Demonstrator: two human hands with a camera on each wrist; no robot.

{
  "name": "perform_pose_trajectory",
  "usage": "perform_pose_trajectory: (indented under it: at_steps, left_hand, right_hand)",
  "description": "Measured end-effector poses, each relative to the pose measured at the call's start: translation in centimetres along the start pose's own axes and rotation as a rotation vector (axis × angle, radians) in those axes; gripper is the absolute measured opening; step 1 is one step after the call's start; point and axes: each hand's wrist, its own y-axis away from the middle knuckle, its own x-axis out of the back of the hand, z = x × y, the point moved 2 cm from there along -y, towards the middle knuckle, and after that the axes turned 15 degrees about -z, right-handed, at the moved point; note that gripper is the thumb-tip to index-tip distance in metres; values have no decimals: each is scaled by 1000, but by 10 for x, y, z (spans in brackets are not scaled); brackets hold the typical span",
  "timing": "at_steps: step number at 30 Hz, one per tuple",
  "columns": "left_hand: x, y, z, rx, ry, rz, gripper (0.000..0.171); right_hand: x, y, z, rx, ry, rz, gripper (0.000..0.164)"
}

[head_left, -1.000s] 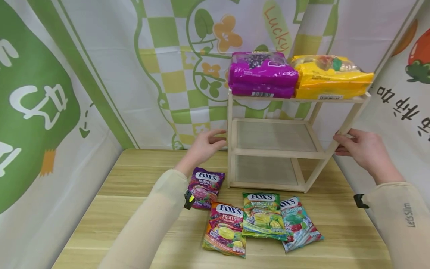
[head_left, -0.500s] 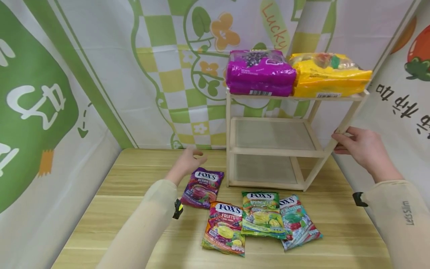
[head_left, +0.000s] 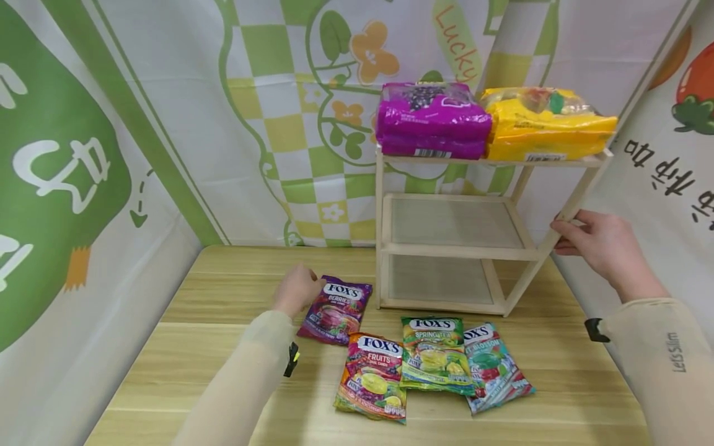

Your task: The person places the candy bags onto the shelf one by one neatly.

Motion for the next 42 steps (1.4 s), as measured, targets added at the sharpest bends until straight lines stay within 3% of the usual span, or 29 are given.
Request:
perform_pose_trajectory:
  at_steps: [3, 8, 15, 21, 35, 42]
  left_hand:
    - [-5, -3, -6, 25, -24, 25, 46]
    - [-13, -7, -14, 61, -49, 68, 33]
    - [-21, -11, -20, 89, -82, 107, 46]
    - [-28, -13, -27, 105, -142, 136, 40]
    - [-42, -14, -33, 130, -154, 102, 46]
    - [-46, -15, -38, 160, -45, 20, 46]
  right_hand:
    - [0, 0, 0, 2, -3, 1, 60]
    - [-1, 1, -1, -5, -7, -1, 64]
    - [0, 2, -1, -15, -8, 2, 63]
    - [-1, 1, -1, -8, -6, 3, 61]
    - [-2, 1, 0, -9, -14, 3, 65]
    - [-1, 2, -1, -7, -24, 5, 62]
